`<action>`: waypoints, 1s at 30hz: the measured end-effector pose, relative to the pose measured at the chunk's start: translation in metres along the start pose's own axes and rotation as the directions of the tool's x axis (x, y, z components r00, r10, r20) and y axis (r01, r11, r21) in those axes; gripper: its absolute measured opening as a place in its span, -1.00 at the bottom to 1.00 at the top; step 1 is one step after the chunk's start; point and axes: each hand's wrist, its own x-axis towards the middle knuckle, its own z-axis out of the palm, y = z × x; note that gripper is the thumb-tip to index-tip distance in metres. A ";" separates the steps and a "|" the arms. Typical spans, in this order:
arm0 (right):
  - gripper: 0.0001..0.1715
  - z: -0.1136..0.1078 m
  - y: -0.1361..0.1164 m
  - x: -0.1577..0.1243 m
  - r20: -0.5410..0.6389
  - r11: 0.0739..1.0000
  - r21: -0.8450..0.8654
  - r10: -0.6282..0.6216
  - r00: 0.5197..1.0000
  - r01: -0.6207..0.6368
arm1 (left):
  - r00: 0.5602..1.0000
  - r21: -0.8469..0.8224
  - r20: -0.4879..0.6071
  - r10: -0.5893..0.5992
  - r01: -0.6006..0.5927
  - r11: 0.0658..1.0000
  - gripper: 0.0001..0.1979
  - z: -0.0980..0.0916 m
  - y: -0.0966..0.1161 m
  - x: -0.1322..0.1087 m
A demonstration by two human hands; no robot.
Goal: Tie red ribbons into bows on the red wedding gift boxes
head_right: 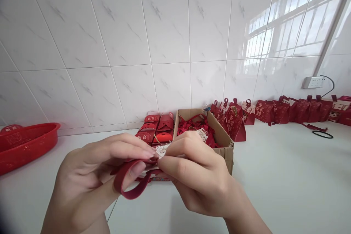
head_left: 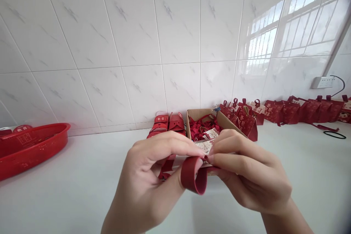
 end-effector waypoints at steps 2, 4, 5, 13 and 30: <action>-0.58 0.000 0.000 0.000 0.000 1.000 0.005 -0.006 1.000 0.005 | 0.999 -0.015 -0.026 -0.022 0.022 1.000 -0.81 0.001 -0.001 0.001; -0.58 0.000 0.000 0.000 0.001 1.000 0.001 -0.003 1.000 0.003 | 0.999 -0.012 -0.039 -0.022 0.022 1.000 -0.82 0.003 -0.002 0.001; -0.58 0.000 0.000 0.000 0.001 1.000 -0.002 0.001 1.000 -0.001 | 0.999 -0.008 -0.044 -0.022 0.022 1.000 -0.82 0.003 -0.002 0.001; -0.61 0.002 -0.001 0.000 -0.003 1.000 -0.019 0.001 1.000 -0.001 | 0.987 -0.008 -0.136 -0.085 0.085 0.996 -0.86 0.002 -0.004 -0.003; -0.76 0.005 -0.002 0.000 -0.033 0.996 0.079 0.042 0.999 -0.039 | 0.998 0.022 -0.038 -0.058 0.059 0.998 -0.81 -0.001 0.000 0.000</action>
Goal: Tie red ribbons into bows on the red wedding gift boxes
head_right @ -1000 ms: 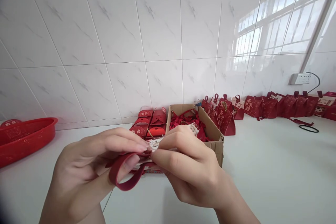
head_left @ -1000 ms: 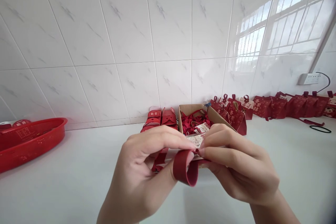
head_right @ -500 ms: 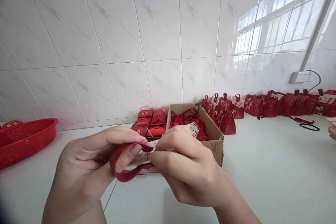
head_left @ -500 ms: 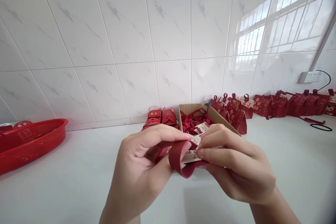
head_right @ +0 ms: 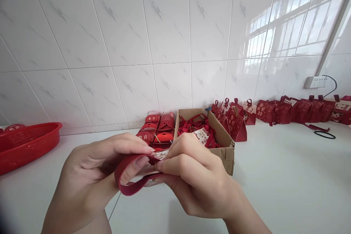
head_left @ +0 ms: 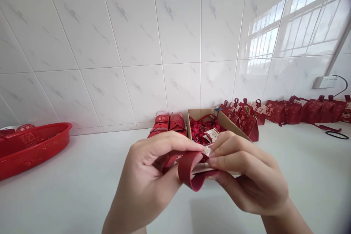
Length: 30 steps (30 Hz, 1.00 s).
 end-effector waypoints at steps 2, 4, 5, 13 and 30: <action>-0.78 0.000 0.000 0.001 -0.006 1.000 -0.004 -0.004 1.000 0.004 | 1.000 -0.004 0.011 0.002 -0.002 1.000 -0.81 0.000 0.000 0.000; -0.78 0.001 0.000 0.001 -0.008 1.000 -0.002 -0.007 1.000 0.007 | 1.000 -0.003 0.027 0.016 -0.016 1.000 -0.82 0.000 -0.001 0.000; -0.78 0.001 0.000 0.001 -0.008 1.000 0.001 -0.008 1.000 0.008 | 0.999 -0.003 0.033 0.023 -0.023 1.000 -0.82 0.000 -0.001 0.000; -0.70 0.000 0.001 0.000 -0.024 1.000 0.027 -0.005 1.000 0.005 | 0.996 -0.074 0.082 0.026 -0.020 0.997 -0.81 -0.001 0.000 -0.004; -0.70 -0.005 -0.002 0.000 0.015 0.983 -0.083 0.164 0.986 -0.163 | 0.939 0.070 0.135 0.316 -0.327 0.942 -0.72 -0.004 -0.016 0.001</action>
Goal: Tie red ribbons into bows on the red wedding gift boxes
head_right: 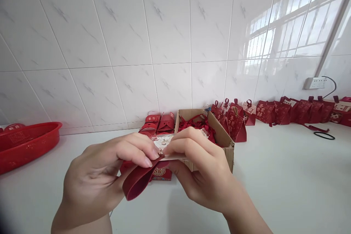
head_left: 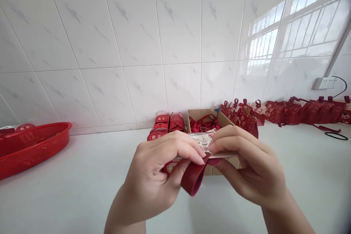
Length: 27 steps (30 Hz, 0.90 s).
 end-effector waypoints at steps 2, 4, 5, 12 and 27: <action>-0.68 0.000 0.000 0.000 0.019 0.999 0.003 0.037 0.999 -0.037 | 1.000 0.020 -0.003 0.009 -0.009 1.000 -0.73 0.000 0.000 0.001; -0.67 0.000 -0.001 0.000 0.034 0.998 0.003 0.062 0.997 -0.062 | 1.000 0.029 -0.004 0.019 -0.019 0.999 -0.74 0.000 0.000 0.001; -0.67 0.000 -0.001 0.000 0.042 0.997 0.003 0.072 0.997 -0.072 | 1.000 0.033 -0.004 0.022 -0.022 0.999 -0.74 -0.001 0.000 0.001; -0.70 0.001 0.000 -0.001 0.041 0.995 0.000 0.097 0.994 -0.097 | 1.000 0.049 0.006 0.020 -0.021 0.999 -0.74 -0.002 -0.001 0.000; -0.70 0.001 0.000 -0.002 0.056 0.992 0.019 0.122 0.991 -0.123 | 0.999 0.055 0.014 0.032 -0.032 0.998 -0.73 -0.001 0.001 0.003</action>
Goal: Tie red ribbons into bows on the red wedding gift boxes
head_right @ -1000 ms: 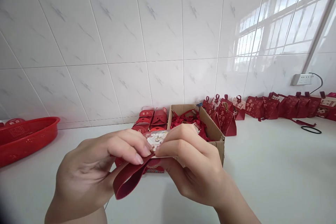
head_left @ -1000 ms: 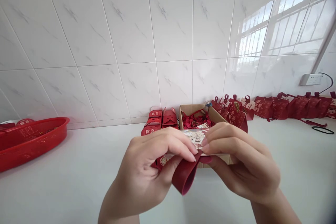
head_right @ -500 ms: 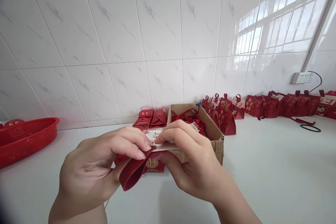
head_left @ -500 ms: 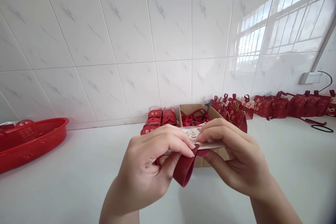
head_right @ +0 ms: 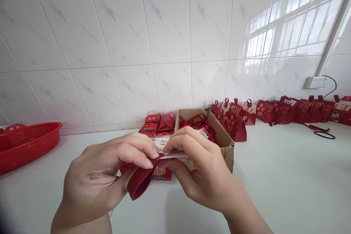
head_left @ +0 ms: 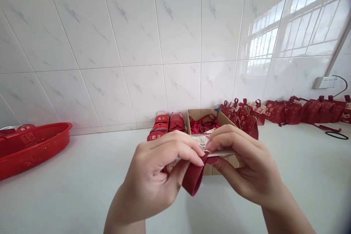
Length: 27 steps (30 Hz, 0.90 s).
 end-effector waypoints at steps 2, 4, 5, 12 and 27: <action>-0.70 0.001 0.000 0.000 -0.004 1.000 0.005 0.004 1.000 -0.004 | 1.000 0.002 -0.001 0.002 -0.002 1.000 -0.73 0.000 0.000 0.000; -0.68 0.001 0.001 -0.001 -0.004 1.000 0.005 0.004 1.000 -0.004 | 1.000 0.005 0.000 0.003 -0.003 1.000 -0.74 0.000 -0.001 0.000; -0.67 0.001 0.001 -0.001 -0.004 1.000 0.003 0.005 1.000 -0.005 | 1.000 0.007 0.002 0.003 -0.003 1.000 -0.74 0.000 -0.001 0.000; -0.67 0.003 0.001 -0.001 -0.020 1.000 0.003 0.012 1.000 -0.012 | 1.000 0.020 0.006 0.000 0.000 1.000 -0.75 0.000 0.001 0.001; -0.71 0.000 0.001 0.001 -0.013 0.998 0.040 -0.053 0.999 0.053 | 0.999 0.004 0.038 -0.031 0.031 1.000 -0.75 0.001 0.004 0.001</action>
